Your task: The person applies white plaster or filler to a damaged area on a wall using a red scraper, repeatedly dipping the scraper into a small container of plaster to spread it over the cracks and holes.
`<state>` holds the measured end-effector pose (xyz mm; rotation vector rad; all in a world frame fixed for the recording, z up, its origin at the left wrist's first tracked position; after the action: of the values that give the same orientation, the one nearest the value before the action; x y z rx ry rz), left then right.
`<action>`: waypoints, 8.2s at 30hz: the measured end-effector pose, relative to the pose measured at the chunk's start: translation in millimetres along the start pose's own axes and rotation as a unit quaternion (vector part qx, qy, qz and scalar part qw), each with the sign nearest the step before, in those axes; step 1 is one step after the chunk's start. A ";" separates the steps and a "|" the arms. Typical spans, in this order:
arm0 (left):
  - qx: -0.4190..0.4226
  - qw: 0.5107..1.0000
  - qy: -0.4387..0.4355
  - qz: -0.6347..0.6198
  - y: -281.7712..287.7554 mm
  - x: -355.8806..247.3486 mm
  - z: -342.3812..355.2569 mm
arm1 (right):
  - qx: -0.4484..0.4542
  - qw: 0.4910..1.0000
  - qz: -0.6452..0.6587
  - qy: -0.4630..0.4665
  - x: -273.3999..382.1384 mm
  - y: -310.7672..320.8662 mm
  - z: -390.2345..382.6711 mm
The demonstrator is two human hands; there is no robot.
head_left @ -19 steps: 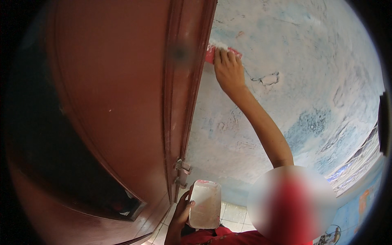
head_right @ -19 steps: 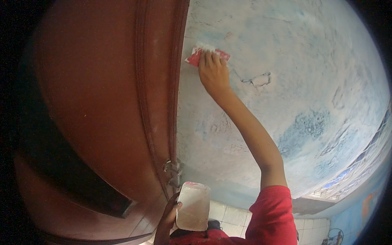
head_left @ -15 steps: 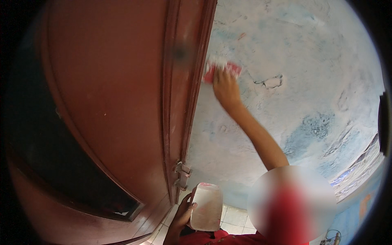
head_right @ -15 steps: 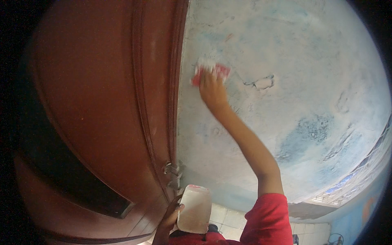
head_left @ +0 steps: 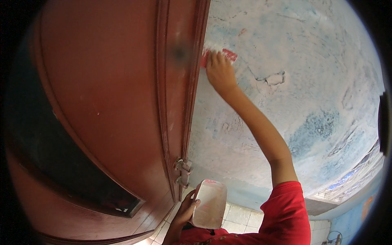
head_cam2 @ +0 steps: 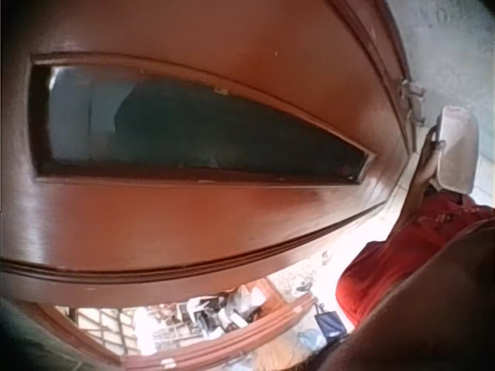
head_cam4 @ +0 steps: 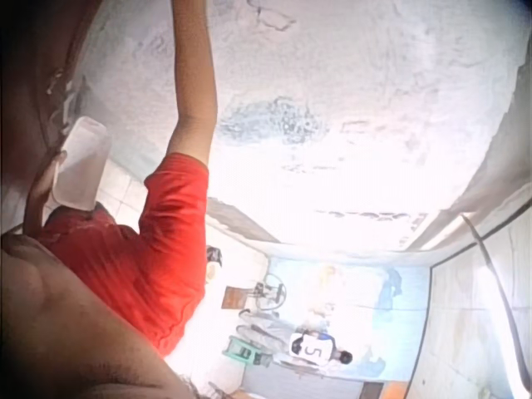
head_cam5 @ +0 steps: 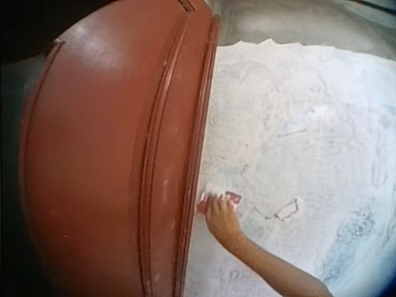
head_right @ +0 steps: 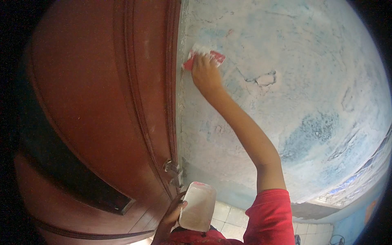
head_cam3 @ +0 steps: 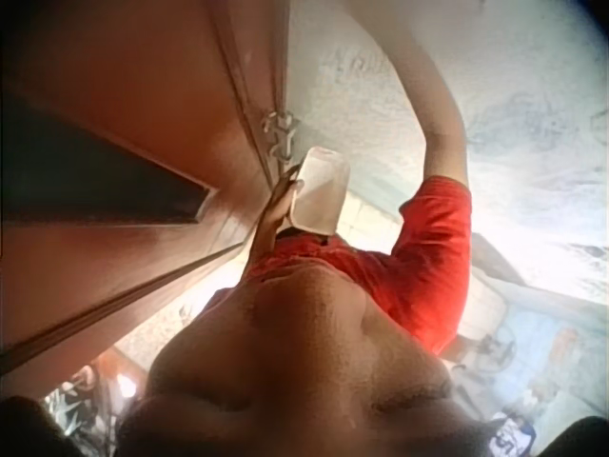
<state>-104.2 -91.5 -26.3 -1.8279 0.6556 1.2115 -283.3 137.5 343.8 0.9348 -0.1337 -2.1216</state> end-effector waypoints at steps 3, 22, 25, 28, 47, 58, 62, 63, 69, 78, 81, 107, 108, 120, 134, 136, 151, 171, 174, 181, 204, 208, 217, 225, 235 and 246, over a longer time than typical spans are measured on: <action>0.020 1.000 -0.005 -0.008 2.0 4.1 4.7 | 0.081 0.989 -0.097 0.073 65.5 -49.3 -59.9; 0.014 0.999 -0.041 -0.016 4.6 12.5 8.3 | 0.131 0.985 -0.008 0.116 108.8 -94.0 -132.6; -0.009 0.998 -0.052 -0.024 19.7 13.0 2.6 | 0.182 0.970 0.036 0.158 145.3 -82.4 -194.6; -0.051 0.993 -0.104 0.027 19.2 -13.1 -10.3 | 0.358 0.881 0.309 -0.001 125.8 -76.1 -224.5; 0.067 0.985 -0.123 -0.105 -127.6 16.8 57.4 | 0.090 0.477 0.657 -0.578 -41.1 169.4 -471.6; 0.208 0.964 -0.157 -0.050 -257.2 56.5 42.2 | 0.295 0.752 0.388 -0.443 -78.0 244.2 -520.0; 0.214 0.968 -0.116 -0.062 -283.6 81.3 38.2 | 0.350 0.703 0.389 -0.481 -83.9 248.2 -561.2; 0.211 0.970 -0.106 -0.063 -289.5 85.5 37.0 | 0.336 0.699 0.398 -0.490 -85.5 249.8 -569.6; 0.211 0.973 -0.008 -0.095 -316.4 129.6 32.8 | 0.345 0.635 0.458 -0.518 -96.7 257.6 -602.7; 0.194 0.976 0.050 -0.085 -340.3 138.5 35.9 | 0.127 0.502 0.523 -0.677 -152.9 266.1 -683.5; 0.200 0.975 0.066 -0.076 -340.9 133.6 47.8 | 0.053 0.409 0.545 -0.730 -155.5 255.6 -714.3; 0.284 0.945 0.094 -0.133 -473.0 170.8 108.6 | -0.334 0.286 0.536 -0.720 -356.5 240.7 -892.0; 0.286 0.942 0.081 -0.155 -487.5 169.5 107.1 | -0.313 0.355 0.509 -0.719 -391.9 247.9 -886.3; 0.210 0.964 -0.013 -0.164 -598.4 186.0 84.8 | -0.076 0.969 -0.142 -0.186 -721.2 320.4 -578.1; 0.193 0.963 -0.031 -0.187 -626.7 195.7 73.9 | -0.022 0.980 -0.074 -0.183 -688.7 336.9 -617.3; 0.196 0.962 -0.033 -0.187 -628.4 196.4 73.9 | -0.062 0.975 -0.120 -0.176 -731.7 358.4 -580.1; 0.160 0.971 -0.026 -0.175 -605.6 211.3 67.5 | 0.047 0.981 -0.017 -0.187 -660.6 310.8 -631.6; 0.143 0.969 -0.068 -0.188 -592.7 207.5 64.7 | -0.045 0.986 -0.088 -0.131 -712.8 352.6 -549.1; 0.158 0.968 -0.059 -0.186 -596.4 212.0 68.3 | -0.064 0.988 -0.097 -0.101 -734.3 348.4 -521.1; 0.133 0.968 -0.070 -0.199 -591.1 214.7 60.3 | 0.118 0.990 -0.028 -0.076 -601.7 268.7 -641.6; 0.165 0.971 -0.031 -0.169 -555.0 185.4 46.5 | 0.122 0.987 0.032 -0.101 -562.7 258.7 -632.7; 0.143 0.971 -0.059 -0.184 -529.4 177.4 42.9 | 0.044 0.988 -0.033 -0.143 -597.7 285.2 -564.5; 0.126 0.975 -0.076 -0.169 -485.4 170.4 17.6 | 0.207 0.963 0.041 -0.167 -438.3 170.3 -713.2; 0.107 0.978 -0.078 -0.161 -458.3 166.8 -1.9 | -0.014 0.970 0.008 -0.243 -610.0 290.0 -585.3; 0.138 0.974 -0.068 -0.169 -464.5 166.4 0.4 | 0.179 0.964 0.043 -0.191 -472.5 197.2 -729.7; 0.140 0.973 -0.065 -0.172 -474.0 161.4 7.3 | -0.033 0.976 -0.013 -0.216 -594.7 283.2 -542.8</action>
<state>325.4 165.2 -9.7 -1.5350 0.3910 0.9444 497.2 477.5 403.4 0.4260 -0.2672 -2.3112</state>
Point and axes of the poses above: each hand's wrist, its own z-axis towards the middle knuckle, its own y-axis out of the back of the hand, x = y × z, the point moved 8 cm from there along z, towards the middle knuckle, and after that the axes turned 11 degrees about x, right-handed, at the moved point
